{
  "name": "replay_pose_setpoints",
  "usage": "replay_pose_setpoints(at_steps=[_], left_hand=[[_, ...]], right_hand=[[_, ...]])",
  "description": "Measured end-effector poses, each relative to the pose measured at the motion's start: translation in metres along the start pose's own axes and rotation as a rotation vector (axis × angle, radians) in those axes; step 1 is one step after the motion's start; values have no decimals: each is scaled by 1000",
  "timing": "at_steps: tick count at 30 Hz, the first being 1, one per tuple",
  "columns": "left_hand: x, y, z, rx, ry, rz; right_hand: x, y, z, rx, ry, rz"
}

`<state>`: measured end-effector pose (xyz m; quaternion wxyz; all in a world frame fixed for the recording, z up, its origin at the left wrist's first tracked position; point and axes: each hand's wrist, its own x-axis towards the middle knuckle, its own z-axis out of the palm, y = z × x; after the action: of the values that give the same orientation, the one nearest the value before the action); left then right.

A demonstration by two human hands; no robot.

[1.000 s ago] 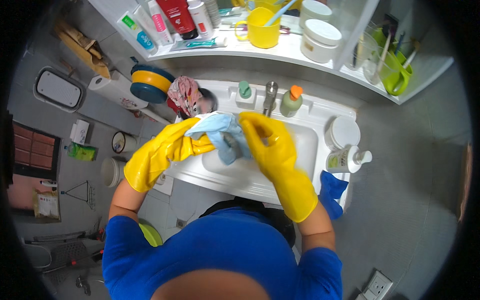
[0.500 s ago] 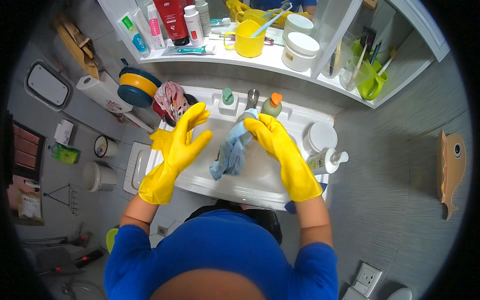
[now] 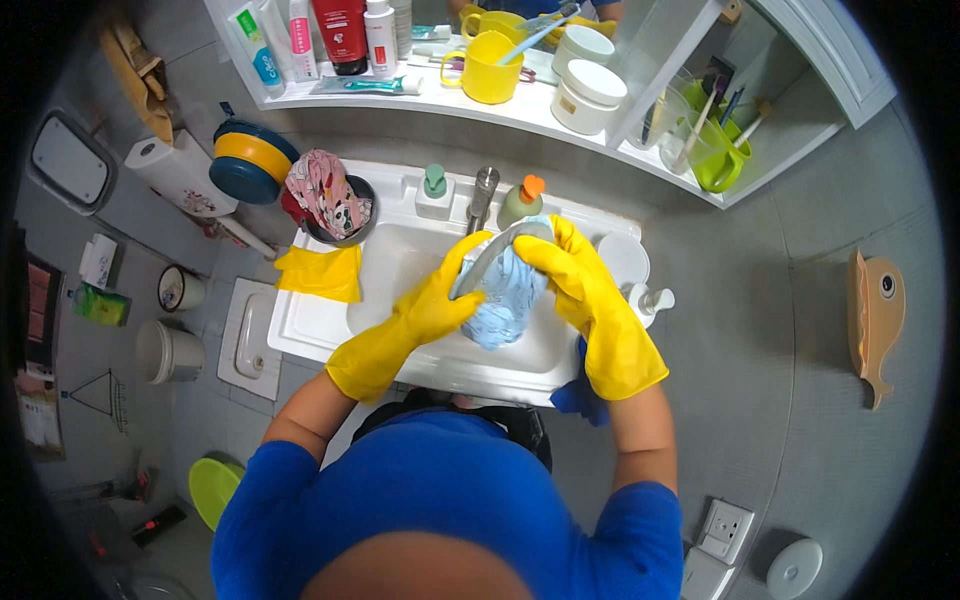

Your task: The person hand washes several pieces of clothing in a bathroom sink. They start with a red garment, scrubbing it with soap and rinsing it under running water. They then wash a pink patterned cloth and a light blue cloth using the same method, wringing out each item before moving to the next.

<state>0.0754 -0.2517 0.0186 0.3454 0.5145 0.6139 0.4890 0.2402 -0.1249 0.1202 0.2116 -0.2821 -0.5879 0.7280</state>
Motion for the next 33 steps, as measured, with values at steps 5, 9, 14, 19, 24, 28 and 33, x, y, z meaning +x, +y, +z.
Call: replay_pose_setpoints(at_steps=[5,9,14,19,24,28,33], left_hand=[[6,-14,-29,337,185,87],[21,-46,-83,570,177,148],[24,-4,-92,263,37,-142],[19,9,-34,-6,-45,101],[23,47,21,125,250,412],[26,88,32,182,340,540],[42,66,22,272,349,560]], right_hand=[[1,15,-24,-1169,496,-418],[16,11,-61,-1565,527,-131],[1,-9,-65,-1272,317,-3],[-7,-44,-37,-939,283,124],[-21,-66,-27,-892,240,84],[-31,-80,3,-1167,255,72],[-38,-81,17,-1374,236,-68]])
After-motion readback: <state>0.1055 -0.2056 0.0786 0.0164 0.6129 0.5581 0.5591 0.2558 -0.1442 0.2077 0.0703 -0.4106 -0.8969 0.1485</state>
